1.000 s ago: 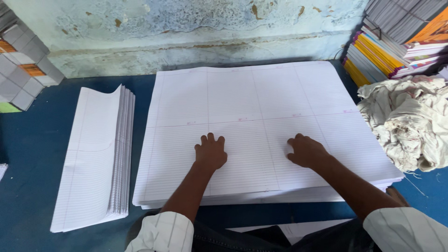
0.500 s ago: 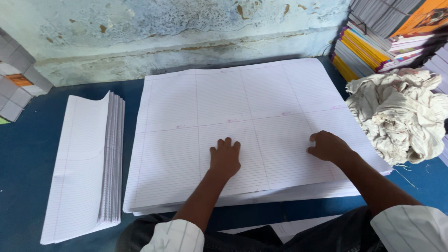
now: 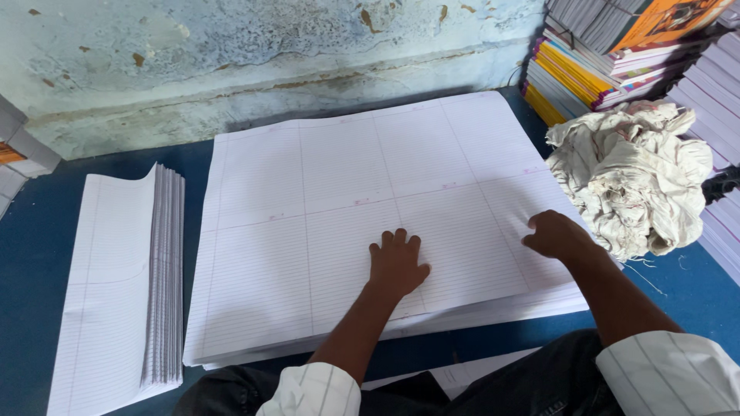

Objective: The person folds large sheets of lined paper in half and presses the crease with a wooden block. They repeat this process for multiple sheets, stacking the folded sheets to the left.

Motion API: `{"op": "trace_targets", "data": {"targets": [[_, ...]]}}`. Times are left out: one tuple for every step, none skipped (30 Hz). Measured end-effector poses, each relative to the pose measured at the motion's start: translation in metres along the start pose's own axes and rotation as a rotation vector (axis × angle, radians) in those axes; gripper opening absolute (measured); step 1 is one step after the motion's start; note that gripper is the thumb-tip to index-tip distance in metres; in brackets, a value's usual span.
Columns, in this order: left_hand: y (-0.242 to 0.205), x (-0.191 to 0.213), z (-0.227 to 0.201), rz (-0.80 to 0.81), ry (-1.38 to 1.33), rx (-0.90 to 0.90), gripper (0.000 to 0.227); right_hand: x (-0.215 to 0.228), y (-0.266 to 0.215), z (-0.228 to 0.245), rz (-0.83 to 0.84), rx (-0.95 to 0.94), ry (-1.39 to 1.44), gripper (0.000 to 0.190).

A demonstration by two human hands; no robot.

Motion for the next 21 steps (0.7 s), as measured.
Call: {"op": "trace_targets", "data": {"targets": [[0.002,-0.002,-0.003,0.009,0.001,0.004,0.059,-0.002,0.003,-0.008,-0.014,-0.006,0.010,0.054],[0.004,-0.005,-0.006,0.018,0.002,0.008,0.058,-0.004,0.005,-0.017,-0.027,-0.011,0.019,0.055],[0.006,-0.008,-0.010,0.026,0.003,0.011,0.057,-0.005,0.007,-0.027,-0.042,-0.017,0.029,0.056],[0.008,-0.010,-0.014,0.014,-0.004,0.002,0.056,-0.007,0.009,-0.037,-0.040,-0.040,0.035,0.057],[0.011,-0.011,-0.017,0.002,-0.010,-0.006,0.056,-0.009,0.012,-0.046,-0.038,-0.063,0.040,0.058],[0.012,-0.013,-0.020,-0.010,-0.017,-0.015,0.055,-0.011,0.013,-0.055,-0.036,-0.085,0.046,0.058],[0.014,-0.015,-0.023,-0.012,-0.019,-0.017,0.053,-0.013,0.014,-0.065,-0.039,-0.121,0.070,0.059],[0.015,-0.017,-0.026,-0.014,-0.021,-0.019,0.051,-0.015,0.014,-0.074,-0.042,-0.157,0.093,0.060],[0.015,-0.018,-0.028,-0.015,-0.024,-0.022,0.049,-0.017,0.013,-0.083,-0.044,-0.194,0.117,0.061],[0.016,-0.019,-0.030,-0.015,-0.013,-0.023,0.050,-0.017,0.013,-0.090,-0.064,-0.203,0.126,0.059],[0.017,-0.019,-0.034,-0.014,-0.004,-0.025,0.052,-0.017,0.012,-0.097,-0.083,-0.214,0.134,0.058],[0.017,-0.018,-0.038,-0.012,0.005,-0.027,0.054,-0.017,0.011,-0.103,-0.102,-0.224,0.142,0.057],[0.018,-0.018,-0.041,0.000,0.017,-0.027,0.058,-0.019,0.012,-0.107,-0.095,-0.238,0.142,0.054],[0.019,-0.017,-0.044,0.012,0.029,-0.026,0.062,-0.021,0.013,-0.110,-0.089,-0.252,0.142,0.051],[0.020,-0.017,-0.049,0.025,0.041,-0.027,0.066,-0.022,0.013,-0.115,-0.082,-0.269,0.141,0.048],[0.021,-0.016,-0.052,0.026,0.044,-0.030,0.067,-0.023,0.012,-0.120,-0.096,-0.279,0.163,0.045],[0.021,-0.015,-0.055,0.028,0.049,-0.032,0.067,-0.023,0.012,-0.124,-0.110,-0.290,0.187,0.042],[0.022,-0.014,-0.059,0.030,0.054,-0.035,0.068,-0.023,0.010,-0.129,-0.124,-0.301,0.210,0.040],[0.022,-0.014,-0.062,0.030,0.055,-0.036,0.067,-0.025,0.010,-0.134,-0.108,-0.328,0.205,0.039],[0.023,-0.014,-0.067,0.031,0.057,-0.037,0.067,-0.025,0.009,-0.140,-0.092,-0.354,0.200,0.040],[0.024,-0.014,-0.070,0.032,0.060,-0.038,0.067,-0.027,0.008,-0.145,-0.075,-0.381,0.197,0.040]]}}
Point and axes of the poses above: each hand's wrist, its own y-axis towards the middle knuckle, its own x-axis out of the back of the hand, z = x × y, the point moved 7 cm from there along y, towards the middle knuckle, and after that the axes turned 9 degrees about x, right-handed, at the moved point
